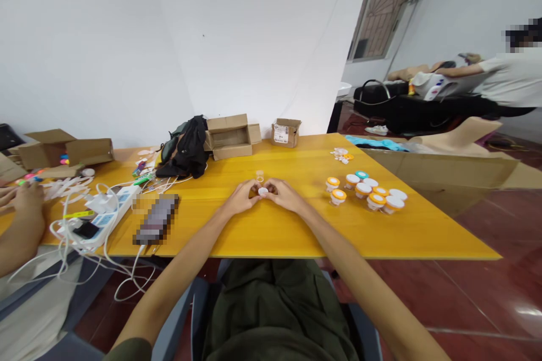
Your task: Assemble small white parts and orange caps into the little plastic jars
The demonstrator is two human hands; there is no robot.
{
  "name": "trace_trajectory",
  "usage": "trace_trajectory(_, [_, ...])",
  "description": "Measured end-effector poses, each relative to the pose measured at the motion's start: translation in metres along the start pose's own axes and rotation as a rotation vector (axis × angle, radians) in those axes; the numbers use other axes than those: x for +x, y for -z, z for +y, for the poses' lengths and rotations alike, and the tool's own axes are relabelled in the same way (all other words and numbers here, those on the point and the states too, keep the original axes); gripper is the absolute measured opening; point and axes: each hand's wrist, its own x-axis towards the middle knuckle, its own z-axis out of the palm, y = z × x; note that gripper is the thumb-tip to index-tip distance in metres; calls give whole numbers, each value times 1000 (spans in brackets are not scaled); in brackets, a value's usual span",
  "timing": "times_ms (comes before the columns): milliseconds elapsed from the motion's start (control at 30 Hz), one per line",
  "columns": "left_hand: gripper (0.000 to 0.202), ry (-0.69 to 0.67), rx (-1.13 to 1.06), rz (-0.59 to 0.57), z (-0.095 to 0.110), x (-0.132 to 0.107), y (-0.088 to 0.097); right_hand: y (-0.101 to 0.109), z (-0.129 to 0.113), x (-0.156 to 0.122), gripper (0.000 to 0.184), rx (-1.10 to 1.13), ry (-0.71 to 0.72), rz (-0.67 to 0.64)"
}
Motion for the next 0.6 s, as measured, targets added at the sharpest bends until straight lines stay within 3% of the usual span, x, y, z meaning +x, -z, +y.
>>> trace_trajectory(600, [11,-7,7,-2,-1,1,-2,-1,1,0,10,-56,50,-4])
